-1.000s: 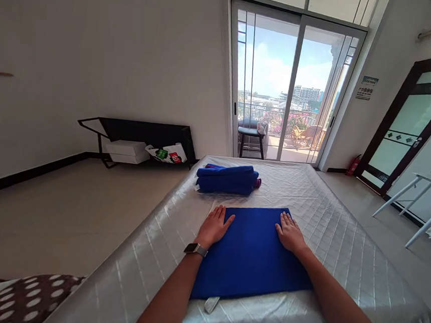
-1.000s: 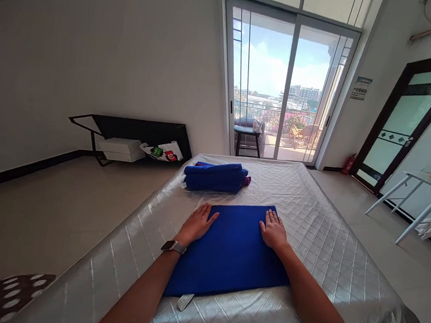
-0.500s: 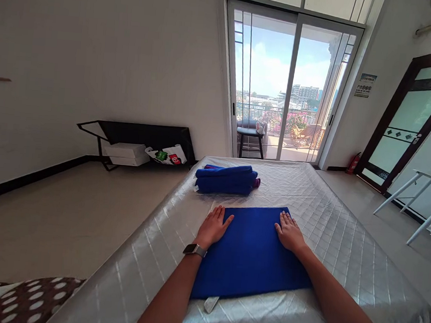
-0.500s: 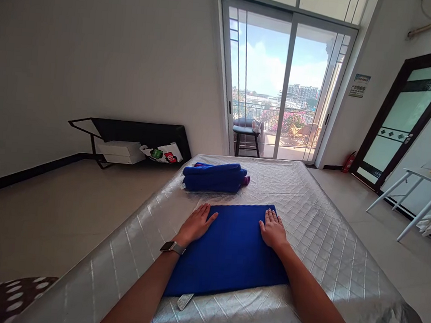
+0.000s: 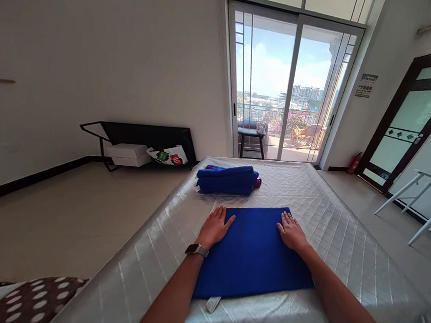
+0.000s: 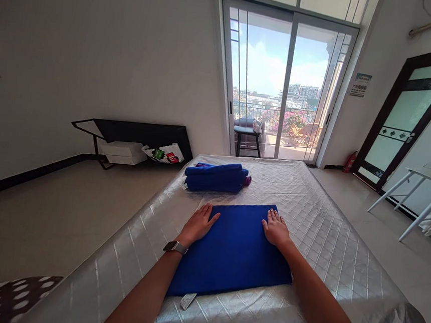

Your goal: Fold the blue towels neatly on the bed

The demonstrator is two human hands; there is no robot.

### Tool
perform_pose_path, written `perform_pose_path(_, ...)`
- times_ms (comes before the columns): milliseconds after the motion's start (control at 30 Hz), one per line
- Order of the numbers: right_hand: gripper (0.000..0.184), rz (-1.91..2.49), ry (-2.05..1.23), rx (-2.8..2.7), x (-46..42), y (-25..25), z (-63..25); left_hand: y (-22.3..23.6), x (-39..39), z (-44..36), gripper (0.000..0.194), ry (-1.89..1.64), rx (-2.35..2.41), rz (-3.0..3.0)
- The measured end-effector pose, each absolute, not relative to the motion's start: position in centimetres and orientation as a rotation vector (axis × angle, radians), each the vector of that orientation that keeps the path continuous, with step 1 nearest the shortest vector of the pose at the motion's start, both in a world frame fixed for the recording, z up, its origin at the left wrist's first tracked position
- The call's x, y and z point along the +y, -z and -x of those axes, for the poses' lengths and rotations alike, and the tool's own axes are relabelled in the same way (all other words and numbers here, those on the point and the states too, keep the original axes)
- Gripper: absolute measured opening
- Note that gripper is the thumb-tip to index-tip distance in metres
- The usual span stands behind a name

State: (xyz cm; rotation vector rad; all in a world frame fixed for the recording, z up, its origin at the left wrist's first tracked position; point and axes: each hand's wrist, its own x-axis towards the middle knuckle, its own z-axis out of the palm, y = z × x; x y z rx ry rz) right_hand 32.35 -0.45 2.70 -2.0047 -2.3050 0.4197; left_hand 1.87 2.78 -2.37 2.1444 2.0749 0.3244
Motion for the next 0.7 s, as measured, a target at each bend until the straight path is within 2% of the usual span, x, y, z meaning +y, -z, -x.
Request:
perform_pose_path(267,0.063,1.960,-0.345,-2.355,2.1,-4.2,-32.3,2.2,2.9,-1.8,0.084,-0.287,2.059,-2.178)
perform_pose_path(700,0.064,1.971,-0.320,-2.257,3.8,-1.0,-32.3,3.3,3.2,-1.2,0.081,-0.346,2.063,-2.219)
